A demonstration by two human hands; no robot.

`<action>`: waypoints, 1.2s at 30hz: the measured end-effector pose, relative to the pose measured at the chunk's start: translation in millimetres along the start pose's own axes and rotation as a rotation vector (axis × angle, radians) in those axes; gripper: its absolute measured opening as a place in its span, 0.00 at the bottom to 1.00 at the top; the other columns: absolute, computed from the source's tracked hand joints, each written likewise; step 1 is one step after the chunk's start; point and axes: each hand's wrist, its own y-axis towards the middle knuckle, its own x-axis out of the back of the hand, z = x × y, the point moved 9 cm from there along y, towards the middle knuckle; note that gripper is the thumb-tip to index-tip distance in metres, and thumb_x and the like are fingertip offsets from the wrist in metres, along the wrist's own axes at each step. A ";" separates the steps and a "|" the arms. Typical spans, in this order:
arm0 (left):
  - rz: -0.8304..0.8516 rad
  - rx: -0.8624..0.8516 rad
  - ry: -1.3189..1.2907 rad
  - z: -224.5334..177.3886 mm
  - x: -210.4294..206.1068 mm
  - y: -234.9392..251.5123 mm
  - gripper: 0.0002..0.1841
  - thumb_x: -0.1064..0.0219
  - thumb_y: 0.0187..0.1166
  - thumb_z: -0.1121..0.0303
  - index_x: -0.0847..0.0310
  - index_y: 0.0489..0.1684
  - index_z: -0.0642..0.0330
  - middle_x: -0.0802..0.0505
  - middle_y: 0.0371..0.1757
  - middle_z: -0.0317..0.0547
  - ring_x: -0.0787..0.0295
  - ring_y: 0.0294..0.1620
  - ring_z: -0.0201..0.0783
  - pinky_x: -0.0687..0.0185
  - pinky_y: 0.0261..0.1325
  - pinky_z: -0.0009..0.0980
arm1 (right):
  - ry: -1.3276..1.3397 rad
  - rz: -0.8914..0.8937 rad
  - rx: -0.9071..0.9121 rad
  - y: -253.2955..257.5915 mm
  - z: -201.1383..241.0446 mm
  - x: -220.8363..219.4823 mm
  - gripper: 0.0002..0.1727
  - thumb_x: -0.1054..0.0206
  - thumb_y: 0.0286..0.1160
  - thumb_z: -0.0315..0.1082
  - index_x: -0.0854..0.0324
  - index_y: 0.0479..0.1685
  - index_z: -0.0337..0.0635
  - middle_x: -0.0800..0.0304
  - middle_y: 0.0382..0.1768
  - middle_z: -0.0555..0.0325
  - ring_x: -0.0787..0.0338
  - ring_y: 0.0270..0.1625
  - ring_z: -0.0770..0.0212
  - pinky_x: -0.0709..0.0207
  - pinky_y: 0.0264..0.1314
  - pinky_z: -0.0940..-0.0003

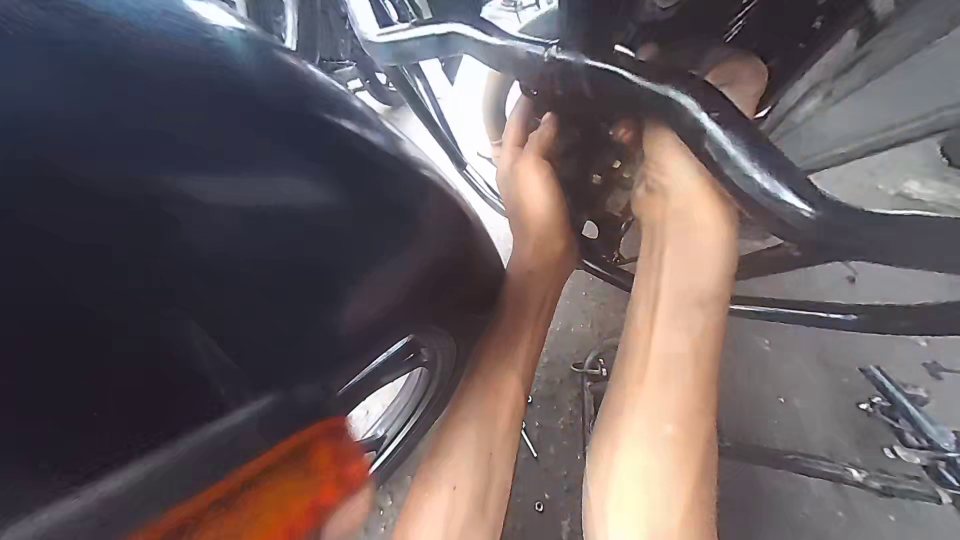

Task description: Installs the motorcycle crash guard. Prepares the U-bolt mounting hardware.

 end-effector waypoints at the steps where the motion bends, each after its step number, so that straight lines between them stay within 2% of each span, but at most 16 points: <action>1: 0.002 -0.003 -0.013 -0.2 -0.4 0.6 0.21 0.49 0.89 0.70 0.27 0.79 0.55 0.22 0.77 0.48 0.27 0.78 0.43 0.27 0.72 0.48 | 0.006 -0.009 -0.001 -0.4 2.5 -0.4 0.05 0.33 0.77 0.21 0.24 0.37 0.39 0.17 0.23 0.64 0.17 0.20 0.72 0.17 0.23 0.78; 3: 0.007 -0.031 -0.031 0.6 1.7 1.5 0.25 0.50 0.89 0.72 0.36 0.87 0.53 0.26 0.83 0.49 0.32 0.83 0.43 0.31 0.77 0.48 | -0.007 -0.010 -0.030 -1.6 0.9 -0.4 0.05 0.33 0.77 0.22 0.25 0.39 0.40 0.18 0.24 0.65 0.17 0.20 0.73 0.16 0.24 0.78; 5: 0.002 -0.073 -0.033 -1.0 4.7 4.3 0.30 0.51 0.86 0.76 0.45 0.90 0.52 0.26 0.84 0.48 0.30 0.83 0.43 0.27 0.75 0.47 | -0.051 -0.001 -0.090 0.2 -4.9 -1.0 0.04 0.33 0.79 0.25 0.24 0.43 0.41 0.19 0.25 0.66 0.19 0.20 0.74 0.17 0.25 0.79; 10: 0.001 -0.075 -0.025 -8.6 0.6 3.6 0.30 0.50 0.83 0.80 0.42 0.89 0.57 0.24 0.83 0.50 0.30 0.84 0.43 0.31 0.79 0.47 | -0.111 -0.005 -0.045 6.7 -3.0 2.2 0.03 0.31 0.77 0.25 0.20 0.37 0.40 0.15 0.25 0.62 0.13 0.23 0.69 0.13 0.27 0.73; 14: -0.012 -0.076 -0.051 -10.2 -0.2 4.2 0.30 0.49 0.84 0.79 0.41 0.88 0.57 0.23 0.81 0.50 0.29 0.81 0.41 0.30 0.77 0.44 | -0.159 0.025 -0.115 8.3 -7.7 -3.8 0.06 0.28 0.77 0.31 0.16 0.32 0.46 0.14 0.23 0.68 0.17 0.20 0.73 0.20 0.22 0.77; 17: -0.015 -0.079 -0.045 -9.5 -0.4 5.9 0.30 0.48 0.84 0.80 0.39 0.89 0.57 0.25 0.83 0.51 0.30 0.83 0.42 0.28 0.76 0.43 | 0.033 0.072 0.285 40.0 -72.3 3.3 0.09 0.23 0.73 0.33 0.11 0.41 0.35 0.08 0.33 0.55 0.09 0.33 0.66 0.12 0.34 0.69; 18: -0.023 -0.073 -0.040 -9.2 -0.4 6.6 0.30 0.47 0.84 0.80 0.39 0.89 0.56 0.26 0.84 0.52 0.31 0.83 0.42 0.28 0.77 0.43 | 0.029 0.094 0.324 46.8 -82.4 4.3 0.11 0.23 0.73 0.35 0.12 0.42 0.35 0.09 0.32 0.55 0.09 0.32 0.65 0.12 0.33 0.67; 19: -0.032 -0.060 -0.036 -9.0 0.1 6.4 0.30 0.47 0.84 0.80 0.38 0.88 0.56 0.27 0.85 0.51 0.32 0.84 0.42 0.29 0.77 0.43 | 0.022 0.098 0.335 47.6 -81.2 4.4 0.11 0.23 0.73 0.36 0.12 0.39 0.36 0.10 0.29 0.56 0.10 0.27 0.66 0.14 0.25 0.69; 21: -0.056 -0.031 -0.037 -9.7 0.3 5.2 0.28 0.46 0.84 0.80 0.34 0.86 0.56 0.26 0.83 0.49 0.32 0.83 0.42 0.31 0.77 0.43 | -0.022 0.110 0.227 27.9 -45.0 -2.3 0.07 0.25 0.75 0.32 0.14 0.37 0.37 0.13 0.25 0.61 0.17 0.20 0.71 0.21 0.17 0.75; 23: -0.036 -0.051 -0.052 -2.9 3.8 11.1 0.27 0.45 0.83 0.79 0.31 0.84 0.55 0.23 0.82 0.47 0.30 0.82 0.41 0.31 0.78 0.47 | -0.217 0.146 -0.129 4.8 -4.8 -9.8 0.02 0.30 0.80 0.33 0.17 0.39 0.48 0.16 0.25 0.71 0.20 0.20 0.74 0.22 0.21 0.78; 25: 0.141 -0.282 0.032 25.6 19.7 46.3 0.28 0.41 0.85 0.70 0.36 0.87 0.54 0.24 0.83 0.50 0.27 0.83 0.46 0.21 0.73 0.54 | -0.122 0.128 0.049 11.4 -15.3 -7.0 0.03 0.29 0.78 0.32 0.16 0.42 0.43 0.14 0.27 0.68 0.18 0.22 0.75 0.22 0.22 0.79; 26: 0.173 -0.319 0.049 40.9 27.8 64.9 0.29 0.39 0.85 0.65 0.36 0.87 0.50 0.23 0.83 0.47 0.27 0.83 0.46 0.19 0.71 0.56 | 0.002 0.113 0.280 24.7 -39.0 -2.1 0.08 0.26 0.76 0.31 0.14 0.43 0.35 0.11 0.29 0.61 0.14 0.25 0.72 0.18 0.22 0.77; 27: 0.168 -0.302 0.053 51.2 32.9 76.6 0.29 0.39 0.84 0.63 0.36 0.87 0.46 0.22 0.82 0.44 0.26 0.82 0.45 0.19 0.69 0.56 | 0.010 0.116 0.360 37.4 -60.7 1.8 0.11 0.25 0.75 0.34 0.14 0.44 0.34 0.09 0.32 0.57 0.10 0.31 0.68 0.13 0.28 0.73; 28: 0.146 -0.269 0.057 57.4 34.8 82.6 0.29 0.39 0.83 0.62 0.36 0.86 0.44 0.20 0.81 0.42 0.25 0.81 0.44 0.18 0.67 0.55 | -0.028 0.114 0.361 46.8 -75.0 5.4 0.12 0.23 0.74 0.35 0.13 0.45 0.35 0.07 0.36 0.56 0.07 0.37 0.66 0.09 0.39 0.69; 30: 0.119 -0.219 0.052 60.4 34.2 86.8 0.28 0.39 0.84 0.63 0.36 0.86 0.44 0.19 0.79 0.43 0.22 0.79 0.45 0.15 0.65 0.54 | -0.052 0.079 0.335 55.7 -82.4 8.3 0.11 0.22 0.71 0.33 0.13 0.42 0.34 0.08 0.35 0.54 0.07 0.40 0.63 0.10 0.47 0.65; 36: 0.150 -0.261 0.019 52.9 31.3 83.8 0.26 0.41 0.84 0.65 0.33 0.82 0.50 0.18 0.76 0.48 0.20 0.75 0.47 0.13 0.59 0.51 | -0.109 0.110 0.259 47.2 -87.7 12.9 0.13 0.23 0.72 0.32 0.16 0.48 0.34 0.10 0.37 0.53 0.09 0.38 0.63 0.11 0.40 0.65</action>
